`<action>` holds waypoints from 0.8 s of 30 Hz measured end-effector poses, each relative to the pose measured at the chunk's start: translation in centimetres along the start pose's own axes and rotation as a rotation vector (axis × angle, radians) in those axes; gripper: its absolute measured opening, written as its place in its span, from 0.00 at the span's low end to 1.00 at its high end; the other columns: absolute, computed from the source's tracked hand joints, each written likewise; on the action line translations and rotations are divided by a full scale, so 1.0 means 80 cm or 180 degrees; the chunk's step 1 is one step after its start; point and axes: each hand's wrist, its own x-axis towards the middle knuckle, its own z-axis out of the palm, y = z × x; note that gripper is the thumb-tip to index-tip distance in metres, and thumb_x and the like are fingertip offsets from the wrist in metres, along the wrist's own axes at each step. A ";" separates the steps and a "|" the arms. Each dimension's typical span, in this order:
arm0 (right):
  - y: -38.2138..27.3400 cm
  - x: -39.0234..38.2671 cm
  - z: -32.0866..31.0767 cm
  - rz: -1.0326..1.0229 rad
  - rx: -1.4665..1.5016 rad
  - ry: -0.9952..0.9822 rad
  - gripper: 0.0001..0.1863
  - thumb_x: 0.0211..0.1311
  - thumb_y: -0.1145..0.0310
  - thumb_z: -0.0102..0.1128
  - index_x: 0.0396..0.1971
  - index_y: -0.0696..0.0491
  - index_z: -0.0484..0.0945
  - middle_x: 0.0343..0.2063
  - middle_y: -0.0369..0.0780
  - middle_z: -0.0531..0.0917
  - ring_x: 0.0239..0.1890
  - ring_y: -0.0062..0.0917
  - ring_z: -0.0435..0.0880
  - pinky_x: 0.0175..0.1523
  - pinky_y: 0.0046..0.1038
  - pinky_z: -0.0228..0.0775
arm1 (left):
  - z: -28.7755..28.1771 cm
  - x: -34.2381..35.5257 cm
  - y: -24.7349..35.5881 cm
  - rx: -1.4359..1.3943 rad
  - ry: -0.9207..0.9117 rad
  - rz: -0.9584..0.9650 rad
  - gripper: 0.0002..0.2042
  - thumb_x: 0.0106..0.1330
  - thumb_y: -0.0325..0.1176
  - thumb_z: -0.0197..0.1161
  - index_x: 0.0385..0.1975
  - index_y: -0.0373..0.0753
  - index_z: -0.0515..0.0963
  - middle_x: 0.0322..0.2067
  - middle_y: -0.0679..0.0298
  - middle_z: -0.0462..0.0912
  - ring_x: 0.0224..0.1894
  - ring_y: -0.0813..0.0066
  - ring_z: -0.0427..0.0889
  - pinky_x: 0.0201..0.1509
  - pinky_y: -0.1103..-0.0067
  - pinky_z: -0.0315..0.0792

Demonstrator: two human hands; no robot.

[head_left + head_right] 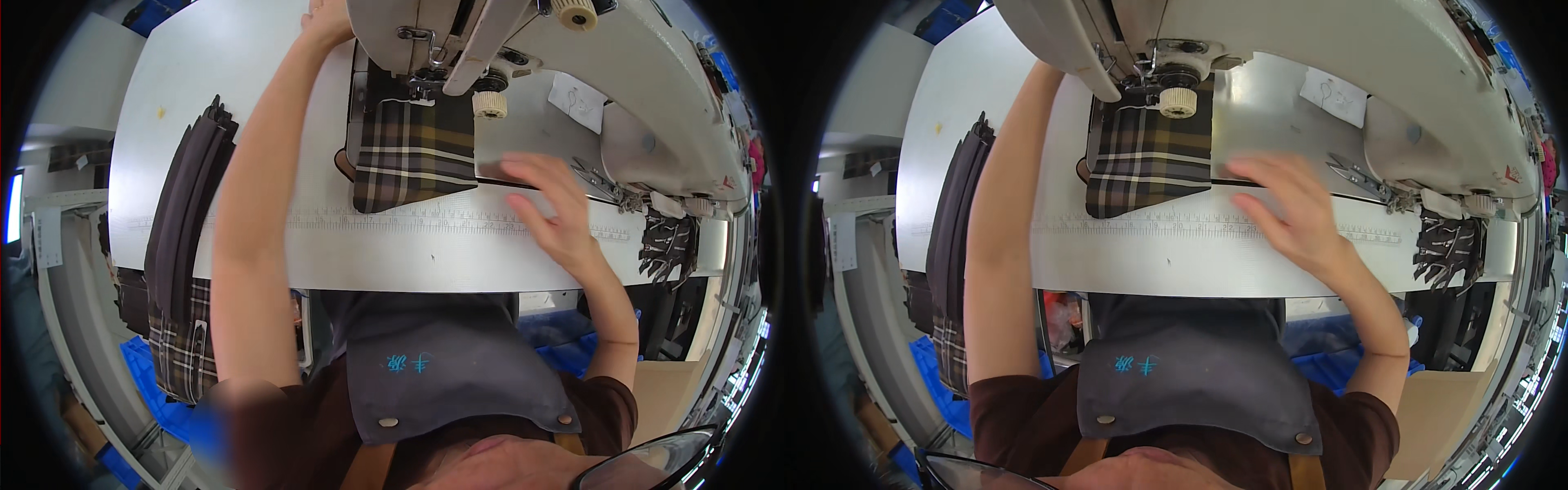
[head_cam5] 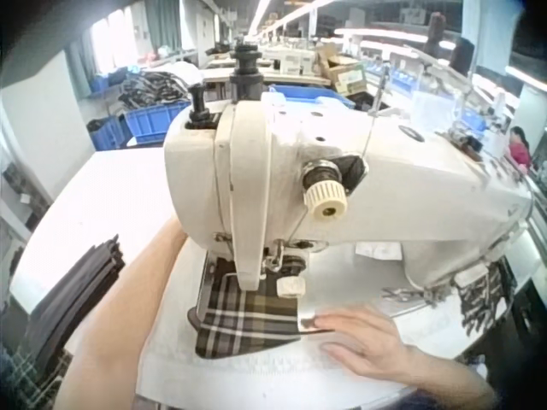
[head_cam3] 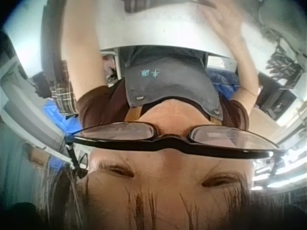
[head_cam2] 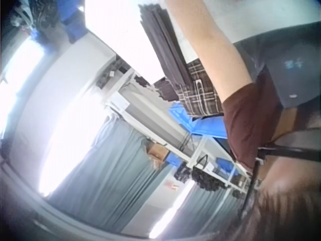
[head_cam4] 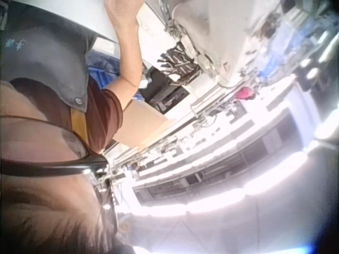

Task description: The person operates an industrial sewing machine to attach zippers to plaid fabric pieces. They repeatedly align the zipper tape with the fabric edge, guide the material under the presser foot, and sew along the zipper line. The person handles multiple fabric units, cutting threads and moving finished pieces aside.

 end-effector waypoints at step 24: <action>0.042 0.090 0.053 -0.0204 -0.1836 -0.0089 0.21 0.60 0.50 0.55 0.45 0.49 0.80 0.47 0.37 0.79 0.56 0.37 0.72 0.61 0.45 0.59 | -0.131 -0.164 0.016 -0.2439 0.1291 -0.0023 0.10 0.66 0.26 0.61 0.43 0.30 0.75 0.40 0.60 0.80 0.42 0.72 0.80 0.48 0.76 0.73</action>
